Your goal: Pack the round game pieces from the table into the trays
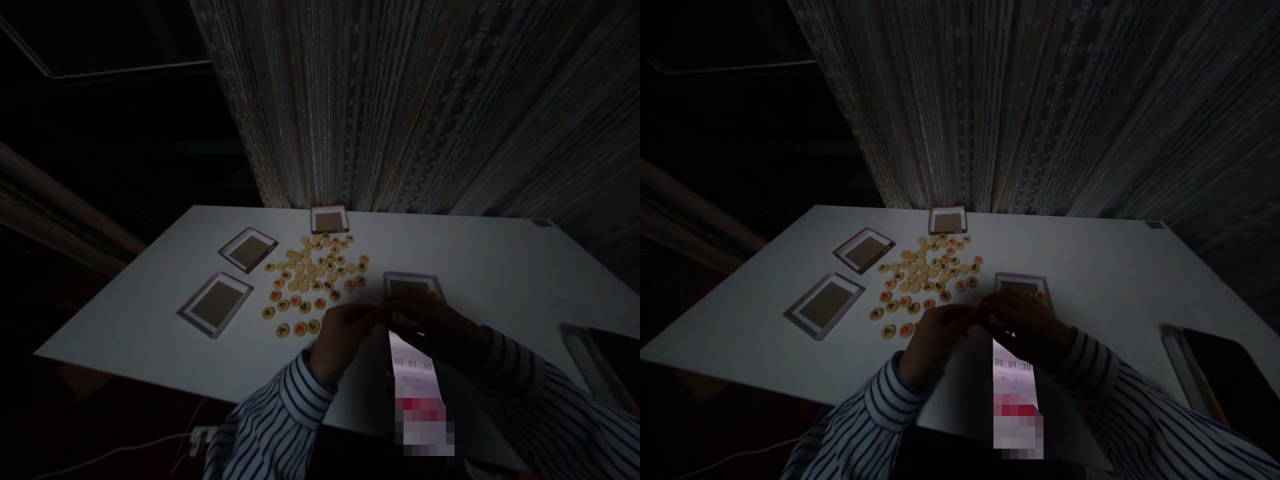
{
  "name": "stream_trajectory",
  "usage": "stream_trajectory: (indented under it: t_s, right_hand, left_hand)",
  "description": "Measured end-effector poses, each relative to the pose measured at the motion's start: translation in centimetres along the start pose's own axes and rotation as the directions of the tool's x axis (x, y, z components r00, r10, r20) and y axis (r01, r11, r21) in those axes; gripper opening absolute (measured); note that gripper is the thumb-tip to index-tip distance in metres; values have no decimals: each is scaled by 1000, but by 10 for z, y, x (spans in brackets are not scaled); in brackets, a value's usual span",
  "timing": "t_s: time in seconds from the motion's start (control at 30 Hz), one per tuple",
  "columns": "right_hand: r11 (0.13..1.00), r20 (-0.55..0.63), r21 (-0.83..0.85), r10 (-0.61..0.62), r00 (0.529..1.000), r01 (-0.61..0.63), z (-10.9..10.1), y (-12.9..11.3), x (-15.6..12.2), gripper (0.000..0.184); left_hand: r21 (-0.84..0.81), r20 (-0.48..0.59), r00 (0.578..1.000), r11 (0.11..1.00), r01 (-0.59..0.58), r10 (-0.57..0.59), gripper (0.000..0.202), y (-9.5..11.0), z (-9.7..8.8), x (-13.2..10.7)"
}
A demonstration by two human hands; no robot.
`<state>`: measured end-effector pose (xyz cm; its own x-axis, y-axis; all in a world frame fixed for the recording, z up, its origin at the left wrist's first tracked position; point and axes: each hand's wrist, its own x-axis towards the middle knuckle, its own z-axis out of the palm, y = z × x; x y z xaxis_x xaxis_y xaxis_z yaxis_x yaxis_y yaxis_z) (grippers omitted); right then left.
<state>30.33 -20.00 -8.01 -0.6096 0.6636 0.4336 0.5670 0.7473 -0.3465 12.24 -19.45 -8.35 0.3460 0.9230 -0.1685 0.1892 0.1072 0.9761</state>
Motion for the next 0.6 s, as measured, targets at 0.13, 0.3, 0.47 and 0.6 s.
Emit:
stream_trajectory:
  t_s: [0.13,0.3,0.47,0.6]
  right_hand:
    - [1000,-20,-25,-16,1000,15,-4,7,-10,23]
    - [998,-129,-34,49,990,-54,-4,17,-18,24]
    - [987,-57,-90,129,990,-133,-9,36,-14,22]
    - [934,142,-272,277,950,-232,-14,58,-2,16]
  left_hand:
    - [-95,44,998,995,38,-34,25,1,7,1]
    - [-156,-2,998,986,62,-63,27,1,19,7]
    - [-124,-91,995,992,19,-30,22,-3,29,20]
    - [-55,-158,987,998,3,-12,21,-12,31,24]
